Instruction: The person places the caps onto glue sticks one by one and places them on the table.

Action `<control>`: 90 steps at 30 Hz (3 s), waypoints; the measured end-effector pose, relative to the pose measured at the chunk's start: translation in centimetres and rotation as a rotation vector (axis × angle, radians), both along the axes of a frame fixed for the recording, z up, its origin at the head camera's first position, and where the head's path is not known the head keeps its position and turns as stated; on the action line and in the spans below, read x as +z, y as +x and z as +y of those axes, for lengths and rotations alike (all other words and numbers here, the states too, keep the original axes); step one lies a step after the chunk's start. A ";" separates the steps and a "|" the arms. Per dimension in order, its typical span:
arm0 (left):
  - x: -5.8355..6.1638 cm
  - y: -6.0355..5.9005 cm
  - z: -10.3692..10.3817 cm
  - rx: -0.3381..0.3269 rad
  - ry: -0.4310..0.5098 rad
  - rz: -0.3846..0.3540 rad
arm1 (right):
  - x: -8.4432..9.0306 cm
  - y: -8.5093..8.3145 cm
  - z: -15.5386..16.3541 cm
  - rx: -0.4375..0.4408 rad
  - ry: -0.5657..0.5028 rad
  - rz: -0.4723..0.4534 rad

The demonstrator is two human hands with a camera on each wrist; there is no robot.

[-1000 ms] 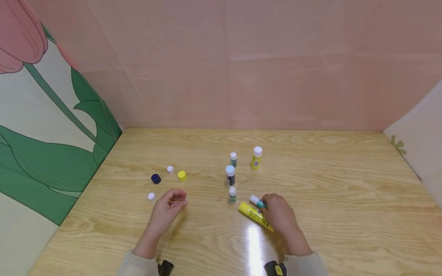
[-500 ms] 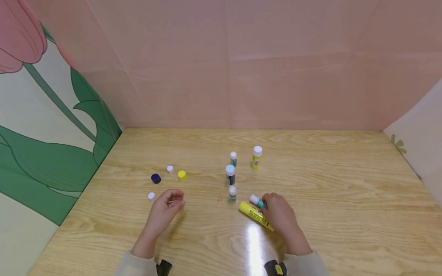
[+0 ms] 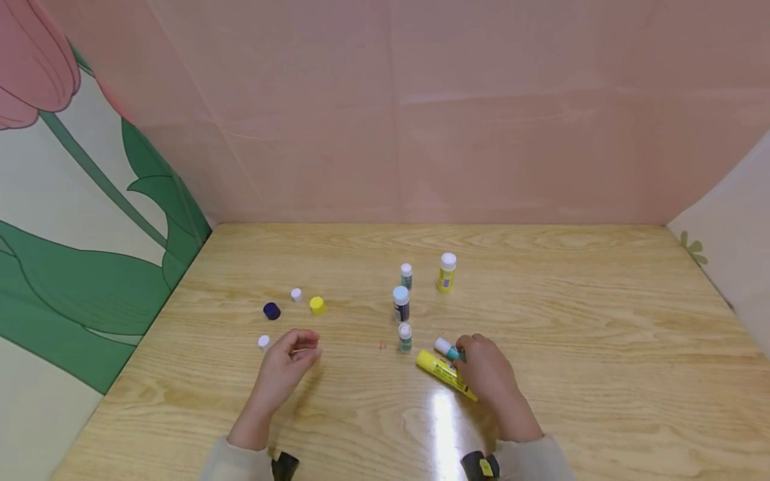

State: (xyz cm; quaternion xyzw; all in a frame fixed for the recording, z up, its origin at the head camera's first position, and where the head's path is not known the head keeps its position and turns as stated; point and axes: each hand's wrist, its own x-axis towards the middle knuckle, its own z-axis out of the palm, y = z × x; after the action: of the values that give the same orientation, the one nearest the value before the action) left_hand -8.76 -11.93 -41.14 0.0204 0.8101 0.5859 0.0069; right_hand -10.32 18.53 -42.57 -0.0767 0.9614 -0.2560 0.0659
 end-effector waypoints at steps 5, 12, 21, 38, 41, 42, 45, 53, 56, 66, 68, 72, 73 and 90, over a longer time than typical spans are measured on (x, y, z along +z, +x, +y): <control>-0.1 0.0 -0.1 -0.003 -0.009 0.024 | 0.0 -0.1 0.0 -0.010 -0.014 -0.002; -0.1 0.1 -0.4 0.018 -0.033 0.016 | -0.1 -0.1 0.0 -0.017 -0.032 0.053; -0.2 0.0 -0.8 0.039 -0.068 0.035 | 0.2 0.0 -0.4 -0.027 -0.066 0.134; -0.3 -0.2 -1.2 0.066 -0.090 0.056 | 0.5 0.0 -1.5 -0.029 -0.124 0.207; -0.3 -0.2 -1.3 0.066 -0.091 0.053 | 0.6 0.0 -1.7 -0.032 -0.127 0.190; -0.2 -0.1 -1.3 0.067 -0.092 0.051 | 0.6 -0.1 -1.8 -0.033 -0.127 0.185; -0.1 -0.1 -1.4 0.070 -0.101 0.033 | 0.6 -0.1 -1.9 -0.036 -0.133 0.172; -0.1 -0.1 -1.7 0.087 -0.146 0.047 | 0.5 -0.2 -2.2 -0.029 -0.156 0.137; -0.2 -0.2 -1.8 0.082 -0.140 0.061 | 0.5 -0.1 -2.4 -0.024 -0.153 0.136; -0.5 -0.4 -2.1 0.103 -0.171 0.072 | 0.8 -0.1 -3.1 0.003 -0.164 0.127; -0.5 -0.5 -2.3 0.112 -0.178 0.074 | 0.7 -0.2 -3.2 0.006 -0.169 0.122; -0.5 -0.5 -2.6 0.124 -0.196 0.067 | 0.6 -0.3 -3.5 0.010 -0.183 0.122; -0.6 -0.6 -2.6 0.126 -0.201 0.067 | 0.6 -0.3 -3.6 0.010 -0.189 0.122; -0.3 -0.6 -3.7 0.191 -0.241 0.072 | 0.5 -0.2 -4.4 0.024 -0.239 0.200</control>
State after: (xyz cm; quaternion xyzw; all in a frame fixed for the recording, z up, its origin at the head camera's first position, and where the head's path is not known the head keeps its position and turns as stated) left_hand -9.37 -15.66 -41.48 -0.0369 0.8725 0.4814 -0.0755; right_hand -10.53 14.17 -42.04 -0.1204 0.9249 -0.3588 -0.0369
